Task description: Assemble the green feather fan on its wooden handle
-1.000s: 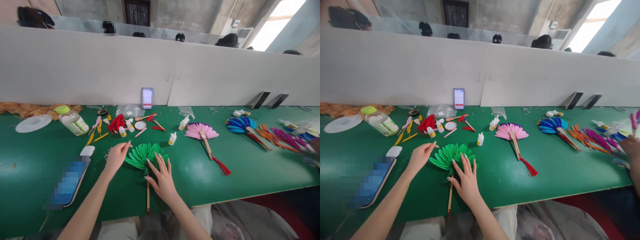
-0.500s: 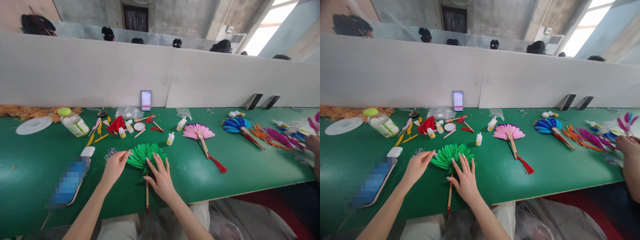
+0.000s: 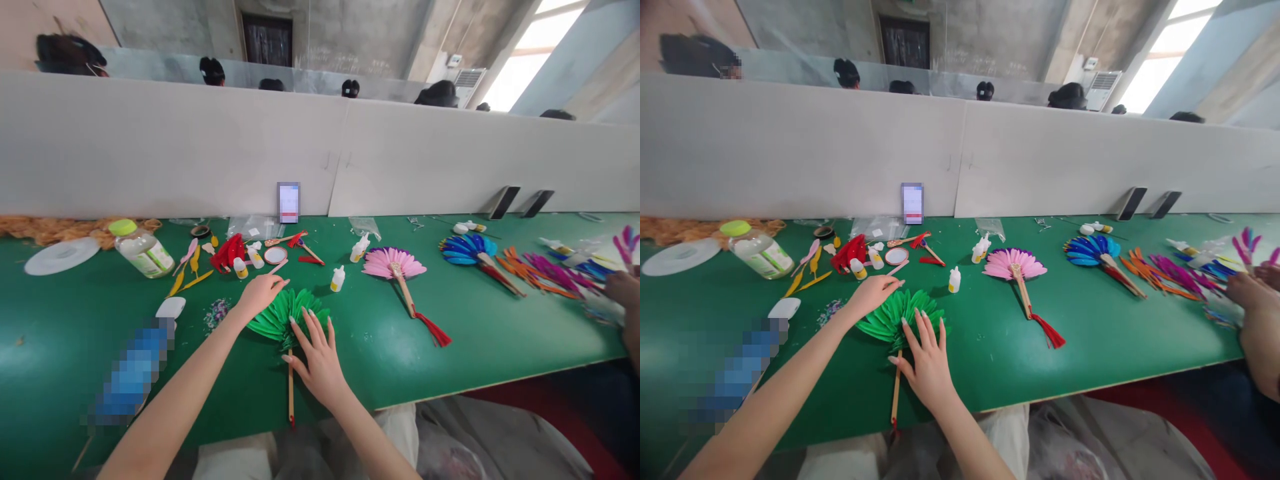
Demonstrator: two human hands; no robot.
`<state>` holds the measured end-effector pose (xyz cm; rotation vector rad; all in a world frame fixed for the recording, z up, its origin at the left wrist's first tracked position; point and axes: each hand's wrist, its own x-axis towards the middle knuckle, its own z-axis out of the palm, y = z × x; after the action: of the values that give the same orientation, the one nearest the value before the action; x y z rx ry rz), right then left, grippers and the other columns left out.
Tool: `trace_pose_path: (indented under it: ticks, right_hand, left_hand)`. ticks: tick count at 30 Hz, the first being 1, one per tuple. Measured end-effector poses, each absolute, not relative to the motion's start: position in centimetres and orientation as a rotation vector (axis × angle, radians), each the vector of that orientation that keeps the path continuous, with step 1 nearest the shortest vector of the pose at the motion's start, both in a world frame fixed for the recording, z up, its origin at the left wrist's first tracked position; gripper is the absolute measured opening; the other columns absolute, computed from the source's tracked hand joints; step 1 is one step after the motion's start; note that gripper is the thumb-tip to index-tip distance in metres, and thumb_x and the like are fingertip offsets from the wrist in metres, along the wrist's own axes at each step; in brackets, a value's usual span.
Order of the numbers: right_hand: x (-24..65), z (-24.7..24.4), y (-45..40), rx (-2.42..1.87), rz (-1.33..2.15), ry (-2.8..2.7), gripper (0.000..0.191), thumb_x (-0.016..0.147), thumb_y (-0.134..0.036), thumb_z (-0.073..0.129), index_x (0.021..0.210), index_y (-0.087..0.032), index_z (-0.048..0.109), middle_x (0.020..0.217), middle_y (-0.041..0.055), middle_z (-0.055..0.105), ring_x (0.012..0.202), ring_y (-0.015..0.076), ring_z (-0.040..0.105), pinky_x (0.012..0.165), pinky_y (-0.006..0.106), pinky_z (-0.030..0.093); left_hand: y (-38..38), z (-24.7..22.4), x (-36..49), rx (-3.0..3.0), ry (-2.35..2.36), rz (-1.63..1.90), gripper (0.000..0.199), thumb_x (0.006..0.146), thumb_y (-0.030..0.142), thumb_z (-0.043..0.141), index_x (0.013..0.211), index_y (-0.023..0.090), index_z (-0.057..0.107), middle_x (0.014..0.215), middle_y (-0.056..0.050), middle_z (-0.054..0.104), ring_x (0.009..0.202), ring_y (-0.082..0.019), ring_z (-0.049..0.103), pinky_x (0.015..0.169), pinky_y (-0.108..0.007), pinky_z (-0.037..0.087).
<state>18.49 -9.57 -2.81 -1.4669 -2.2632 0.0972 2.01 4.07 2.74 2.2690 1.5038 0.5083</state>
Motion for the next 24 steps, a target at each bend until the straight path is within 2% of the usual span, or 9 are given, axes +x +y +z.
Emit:
trace_pose_path:
  ticks: [3,8,11,18,24]
  right_hand:
    - [18.6,-2.7,-9.5,-1.451,0.111,-2.273,0.058,0.088,-0.047,0.039,0.139,-0.023,0.026,0.146,0.0069,0.019,0.134,0.0254,0.018,0.105,0.053,0.017]
    - [18.6,-2.5,-9.4,-1.420,0.104,-2.289,0.056,0.091,-0.041,0.037,0.140,-0.020,0.021,0.145,0.0041,0.023,0.133,0.0226,0.019,0.108,0.050,0.015]
    - [18.5,-2.3,-9.4,-1.399,0.114,-2.307,0.055,0.092,-0.038,0.034,0.141,-0.019,0.018,0.144,0.0021,0.025,0.133,0.0202,0.020,0.109,0.048,0.013]
    - [18.5,-2.3,-9.3,-1.400,0.159,-2.316,0.053,0.093,-0.037,0.032,0.141,-0.020,0.018,0.144,0.0007,0.025,0.132,0.0190,0.022,0.110,0.047,0.009]
    - [18.4,-2.3,-9.4,-1.388,0.156,-2.322,0.052,0.094,-0.036,0.031,0.141,-0.020,0.018,0.143,0.0011,0.027,0.132,0.0191,0.023,0.109,0.047,0.010]
  left_hand:
    - [6.3,2.4,3.0,2.270,1.367,0.358,0.042,0.080,0.050,0.042,0.068,0.019,0.067,0.052,-0.002,0.059,0.051,-0.016,0.053,0.052,-0.024,0.033]
    - [8.8,1.2,4.6,2.191,1.164,0.264,0.036,0.067,0.054,0.056,0.062,0.020,0.069,0.054,0.000,0.063,0.057,-0.015,0.055,0.066,-0.024,0.039]
    - [9.5,0.6,5.1,2.168,1.155,0.228,0.034,0.061,0.054,0.060,0.060,0.021,0.069,0.050,0.003,0.061,0.053,-0.013,0.053,0.064,-0.023,0.039]
    - [9.2,0.6,4.5,2.164,1.178,0.188,0.027,0.066,0.043,0.057,0.062,0.019,0.068,0.056,0.000,0.063,0.052,-0.012,0.049,0.052,-0.022,0.034]
    - [8.8,0.9,3.9,2.186,1.180,0.197,0.027,0.071,0.041,0.053,0.064,0.019,0.067,0.054,0.002,0.060,0.050,-0.011,0.046,0.056,-0.023,0.034]
